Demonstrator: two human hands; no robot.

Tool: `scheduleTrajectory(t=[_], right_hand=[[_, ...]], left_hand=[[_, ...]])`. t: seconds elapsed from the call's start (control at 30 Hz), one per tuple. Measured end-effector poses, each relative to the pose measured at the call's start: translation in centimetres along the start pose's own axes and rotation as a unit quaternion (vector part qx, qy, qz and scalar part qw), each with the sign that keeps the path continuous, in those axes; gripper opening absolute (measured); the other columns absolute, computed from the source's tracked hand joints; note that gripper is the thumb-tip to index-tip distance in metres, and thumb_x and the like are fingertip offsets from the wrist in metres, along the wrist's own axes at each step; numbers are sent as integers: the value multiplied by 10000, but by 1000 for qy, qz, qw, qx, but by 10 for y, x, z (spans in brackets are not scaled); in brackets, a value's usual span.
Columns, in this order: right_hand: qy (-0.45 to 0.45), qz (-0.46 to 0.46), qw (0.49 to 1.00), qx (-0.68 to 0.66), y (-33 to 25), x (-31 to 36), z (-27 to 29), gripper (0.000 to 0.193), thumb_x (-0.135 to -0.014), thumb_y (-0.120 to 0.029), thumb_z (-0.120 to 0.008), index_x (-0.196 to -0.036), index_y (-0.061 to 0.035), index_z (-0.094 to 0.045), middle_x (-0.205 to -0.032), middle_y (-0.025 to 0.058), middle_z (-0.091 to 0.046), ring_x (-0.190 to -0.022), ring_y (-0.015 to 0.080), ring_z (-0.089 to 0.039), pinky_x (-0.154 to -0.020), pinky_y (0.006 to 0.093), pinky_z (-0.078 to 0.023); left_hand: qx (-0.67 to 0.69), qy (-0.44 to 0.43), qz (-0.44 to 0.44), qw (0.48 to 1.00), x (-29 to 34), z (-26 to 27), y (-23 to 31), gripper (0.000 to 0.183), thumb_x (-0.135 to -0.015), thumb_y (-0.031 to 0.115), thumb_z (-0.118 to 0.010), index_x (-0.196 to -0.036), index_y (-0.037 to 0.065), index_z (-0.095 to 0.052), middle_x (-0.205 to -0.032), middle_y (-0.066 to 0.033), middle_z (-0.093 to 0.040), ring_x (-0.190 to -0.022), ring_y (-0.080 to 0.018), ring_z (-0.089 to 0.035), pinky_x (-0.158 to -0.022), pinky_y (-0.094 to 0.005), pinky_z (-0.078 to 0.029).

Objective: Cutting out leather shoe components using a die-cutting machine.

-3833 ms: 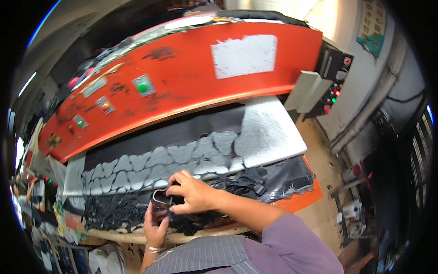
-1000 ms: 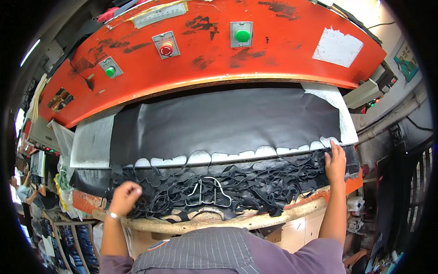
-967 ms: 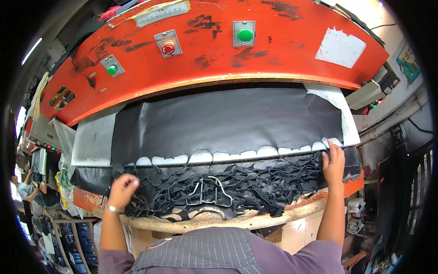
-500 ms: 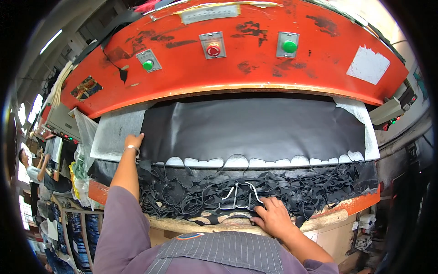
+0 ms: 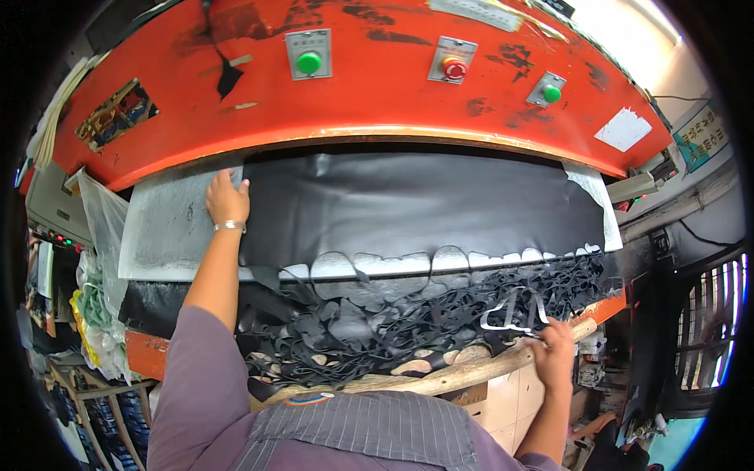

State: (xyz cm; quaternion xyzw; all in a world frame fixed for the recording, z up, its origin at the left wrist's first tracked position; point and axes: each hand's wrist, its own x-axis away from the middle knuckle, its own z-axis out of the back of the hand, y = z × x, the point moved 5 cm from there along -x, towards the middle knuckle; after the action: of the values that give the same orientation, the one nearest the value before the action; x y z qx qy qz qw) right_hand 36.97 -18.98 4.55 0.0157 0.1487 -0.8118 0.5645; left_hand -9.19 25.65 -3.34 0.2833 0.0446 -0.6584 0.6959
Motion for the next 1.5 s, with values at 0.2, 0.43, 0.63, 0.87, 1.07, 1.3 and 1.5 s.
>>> scheduleTrajectory(t=[0.2, 0.43, 0.63, 0.87, 1.07, 1.3, 1.5], right_hand=[[121, -44, 987, -91, -38, -28, 23, 208, -687, -88, -767, -750, 4, -592, -1032, 212, -634, -1030, 330, -586, -868, 396, -451], [9, 165, 955, -245, -255, -117, -121, 315, -713, -243, -803, -769, 9, -622, -1077, 205, -648, -971, 379, -593, -860, 420, -477], [8, 244, 940, -239, -323, -135, -176, 281, -716, -258, -776, -761, -9, -655, -1046, 196, -659, -926, 365, -586, -819, 416, -477], [-9, 431, 893, -128, -387, -164, -137, 376, -811, -175, -646, -1181, -119, -602, -1291, 102, -551, -1193, 288, -504, -967, 419, -397], [-275, 552, 771, 157, -454, -186, -183, 244, -812, -160, -605, -1046, -119, -660, -1029, 61, -690, -1034, 236, -630, -897, 375, -445], [-166, 324, 927, -95, -396, -215, -165, 361, -839, -122, -579, -1188, -38, -538, -954, 221, -669, -825, 354, -672, -736, 441, -532], [-133, 9, 955, -265, -358, -176, -190, 478, -816, -163, -613, -1244, 13, -495, -891, 275, -659, -824, 401, -663, -748, 467, -525]], left_hand=[[51, -183, -312, 931, 103, 32, 3, 432, -931, 280, -491, -1327, 111, -523, -1419, -114, -462, -1349, -313, -370, -1088, -491, -284], [98, -183, -260, 943, 151, 70, -33, 429, -898, 230, -543, -1282, 39, -552, -1396, -124, -488, -1335, -300, -398, -1111, -467, -272], [235, -168, -144, 946, 166, 64, -41, 470, -853, 154, -577, -1275, -16, -457, -1336, -159, -535, -1315, -322, -412, -1116, -470, -246], [251, -131, -135, 949, 156, 70, -49, 472, -826, 111, -590, -1243, -10, -403, -1285, -150, -582, -1257, -328, -464, -1098, -470, -251], [279, -114, -129, 945, 156, 66, -45, 509, -820, 105, -601, -1272, -14, -399, -1245, -140, -610, -1173, -354, -486, -1046, -430, -310], [318, -104, -104, 937, 155, 63, -54, 593, -827, 98, -587, -1350, -26, -339, -1244, -147, -608, -1182, -351, -493, -1043, -430, -311], [275, -91, -92, 953, 153, 52, -36, 765, -814, 73, -561, -1453, -60, -162, -1309, -148, -562, -1201, -330, -472, -1082, -460, -242]])
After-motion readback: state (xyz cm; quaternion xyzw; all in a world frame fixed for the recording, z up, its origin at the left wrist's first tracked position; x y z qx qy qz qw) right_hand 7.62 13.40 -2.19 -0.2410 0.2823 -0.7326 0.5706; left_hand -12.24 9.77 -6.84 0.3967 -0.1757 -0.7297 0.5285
